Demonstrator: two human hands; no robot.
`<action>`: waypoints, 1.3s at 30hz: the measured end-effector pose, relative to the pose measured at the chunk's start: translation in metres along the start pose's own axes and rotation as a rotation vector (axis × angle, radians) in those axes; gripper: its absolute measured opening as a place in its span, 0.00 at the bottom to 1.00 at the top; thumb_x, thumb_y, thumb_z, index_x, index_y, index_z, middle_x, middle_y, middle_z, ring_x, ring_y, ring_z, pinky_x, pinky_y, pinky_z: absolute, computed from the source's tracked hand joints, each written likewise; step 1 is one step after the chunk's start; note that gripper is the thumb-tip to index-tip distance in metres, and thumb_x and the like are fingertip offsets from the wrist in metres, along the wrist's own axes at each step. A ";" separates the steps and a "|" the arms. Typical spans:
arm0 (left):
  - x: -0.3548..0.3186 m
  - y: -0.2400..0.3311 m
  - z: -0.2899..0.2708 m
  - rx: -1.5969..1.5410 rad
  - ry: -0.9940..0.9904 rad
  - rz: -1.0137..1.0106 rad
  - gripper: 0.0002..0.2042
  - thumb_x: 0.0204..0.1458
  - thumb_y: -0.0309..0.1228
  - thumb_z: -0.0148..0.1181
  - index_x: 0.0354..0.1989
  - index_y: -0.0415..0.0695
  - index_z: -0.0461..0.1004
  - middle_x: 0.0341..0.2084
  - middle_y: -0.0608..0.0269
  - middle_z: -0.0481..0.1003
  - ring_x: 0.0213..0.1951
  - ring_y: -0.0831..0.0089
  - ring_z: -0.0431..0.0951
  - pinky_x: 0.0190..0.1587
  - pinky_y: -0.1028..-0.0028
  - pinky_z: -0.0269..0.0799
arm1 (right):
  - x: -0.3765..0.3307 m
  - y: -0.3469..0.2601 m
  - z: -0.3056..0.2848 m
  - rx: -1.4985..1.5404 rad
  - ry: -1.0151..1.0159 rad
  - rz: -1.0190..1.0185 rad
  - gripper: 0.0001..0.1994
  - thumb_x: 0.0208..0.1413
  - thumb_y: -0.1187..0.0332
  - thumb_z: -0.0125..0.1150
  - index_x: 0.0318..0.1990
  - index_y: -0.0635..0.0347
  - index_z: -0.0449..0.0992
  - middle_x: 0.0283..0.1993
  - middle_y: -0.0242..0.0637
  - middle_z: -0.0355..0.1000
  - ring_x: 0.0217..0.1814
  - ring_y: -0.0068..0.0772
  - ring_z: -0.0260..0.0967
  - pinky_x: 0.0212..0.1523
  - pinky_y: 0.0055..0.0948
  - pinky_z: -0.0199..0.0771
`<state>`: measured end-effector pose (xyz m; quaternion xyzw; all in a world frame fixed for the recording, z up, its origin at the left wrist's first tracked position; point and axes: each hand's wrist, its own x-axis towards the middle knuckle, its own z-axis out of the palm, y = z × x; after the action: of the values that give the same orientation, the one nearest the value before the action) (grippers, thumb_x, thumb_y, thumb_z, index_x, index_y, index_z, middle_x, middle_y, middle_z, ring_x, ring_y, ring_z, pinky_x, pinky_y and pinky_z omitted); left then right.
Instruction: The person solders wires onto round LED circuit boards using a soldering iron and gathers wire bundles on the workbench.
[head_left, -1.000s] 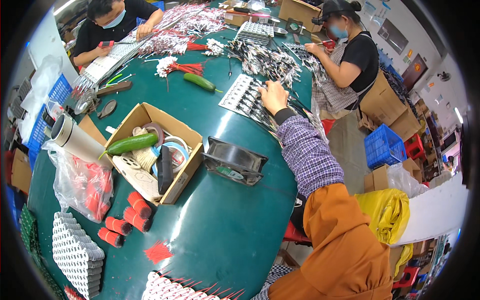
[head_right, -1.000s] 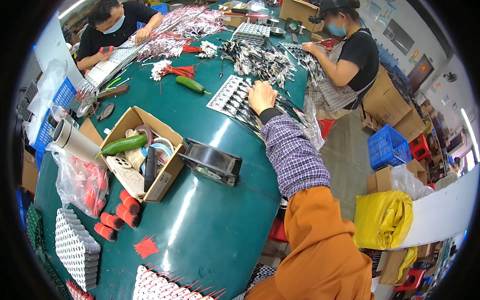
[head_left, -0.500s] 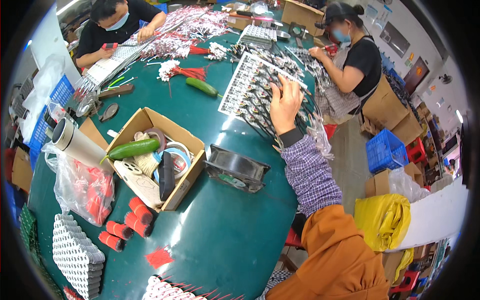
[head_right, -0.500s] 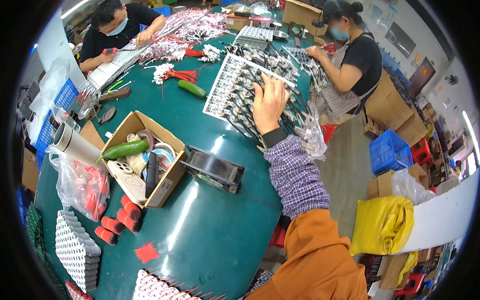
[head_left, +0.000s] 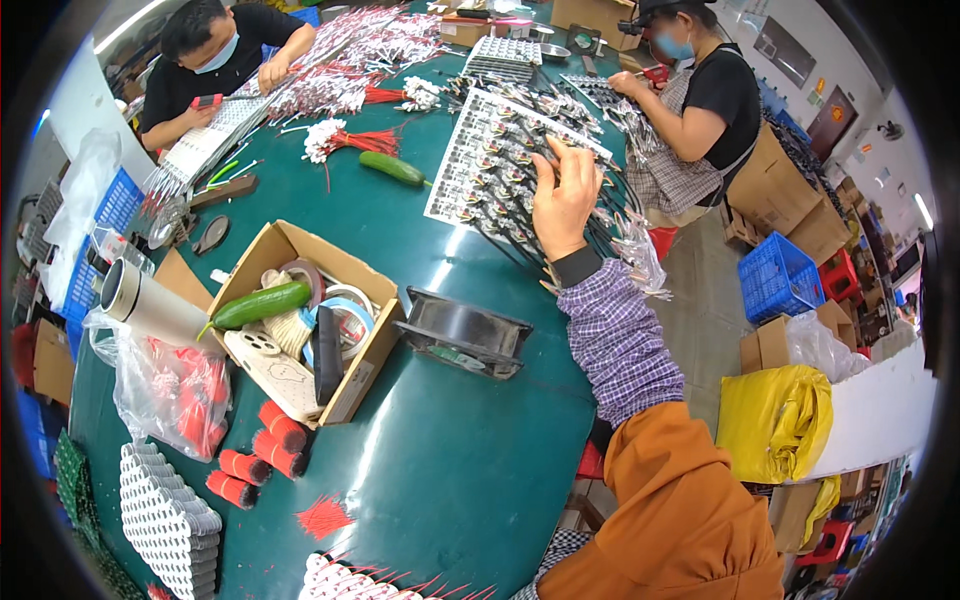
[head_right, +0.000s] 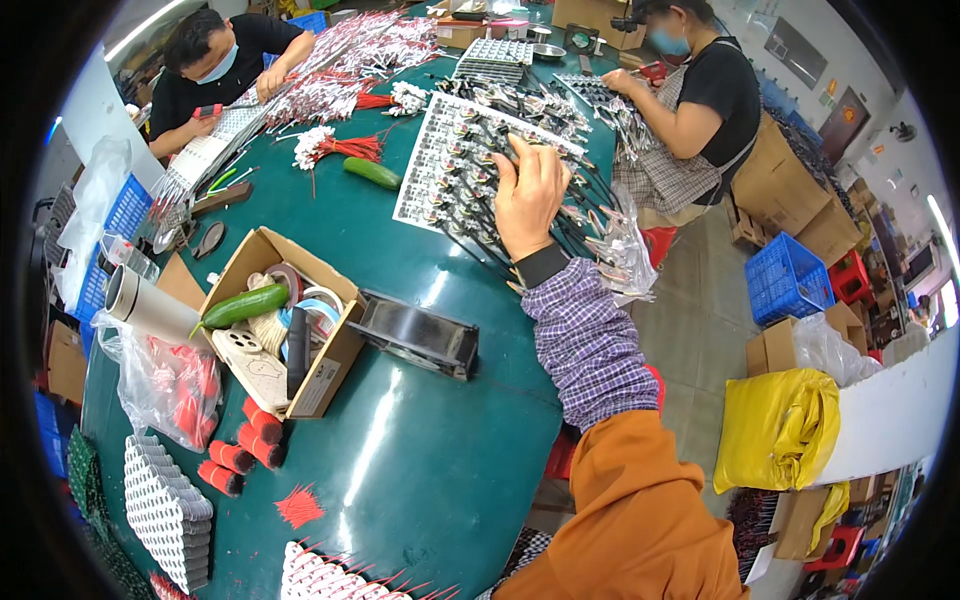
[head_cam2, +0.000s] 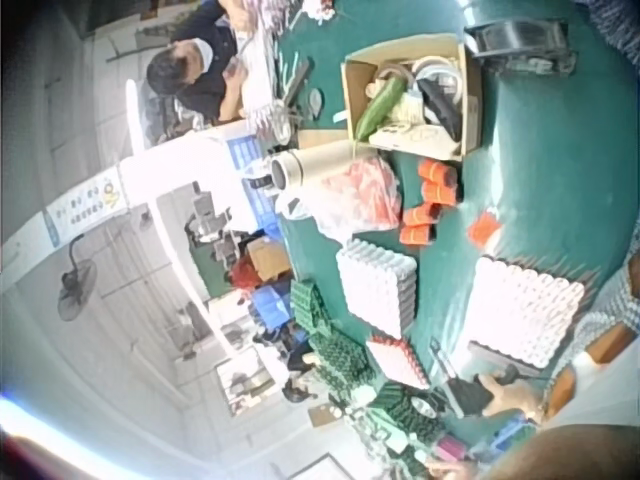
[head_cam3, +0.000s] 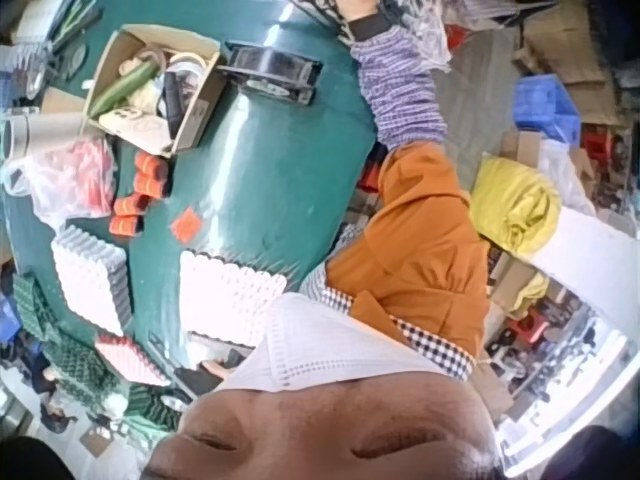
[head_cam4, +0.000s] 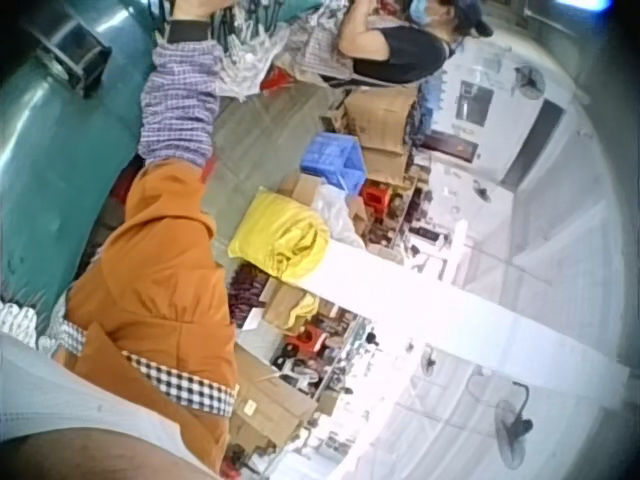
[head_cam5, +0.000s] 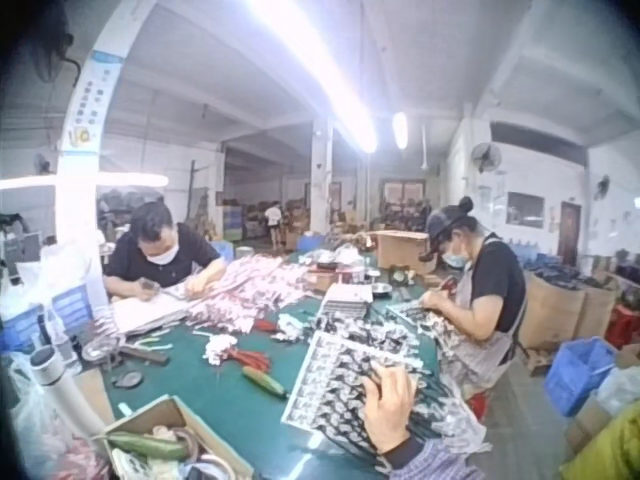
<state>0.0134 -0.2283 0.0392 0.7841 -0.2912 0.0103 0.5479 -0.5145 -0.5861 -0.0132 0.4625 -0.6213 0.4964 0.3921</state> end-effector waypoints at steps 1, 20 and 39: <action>0.001 -0.001 0.000 -0.001 0.004 0.003 0.14 0.55 0.29 0.68 0.28 0.29 0.73 0.22 0.59 0.74 0.23 0.70 0.71 0.28 0.68 0.68 | 0.000 -0.002 0.000 0.007 0.005 -0.006 0.14 0.56 0.71 0.68 0.49 0.58 0.79 0.38 0.34 0.71 0.39 0.35 0.70 0.48 0.36 0.62; 0.001 -0.003 0.004 -0.050 -0.009 -0.004 0.13 0.54 0.28 0.68 0.29 0.29 0.73 0.22 0.59 0.74 0.22 0.70 0.71 0.28 0.69 0.68 | 0.000 -0.003 -0.002 0.085 -0.001 0.078 0.08 0.57 0.71 0.66 0.43 0.58 0.77 0.38 0.35 0.71 0.43 0.41 0.69 0.48 0.39 0.64; 0.006 -0.018 -0.006 -0.069 0.011 -0.013 0.12 0.54 0.27 0.68 0.30 0.29 0.73 0.22 0.59 0.74 0.22 0.70 0.71 0.28 0.69 0.68 | -0.001 -0.005 -0.001 0.114 0.007 0.033 0.06 0.58 0.75 0.64 0.42 0.61 0.78 0.38 0.39 0.73 0.41 0.42 0.70 0.46 0.37 0.67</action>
<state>0.0287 -0.2218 0.0279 0.7666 -0.2834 0.0009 0.5762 -0.5089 -0.5850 -0.0126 0.4720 -0.5982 0.5391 0.3588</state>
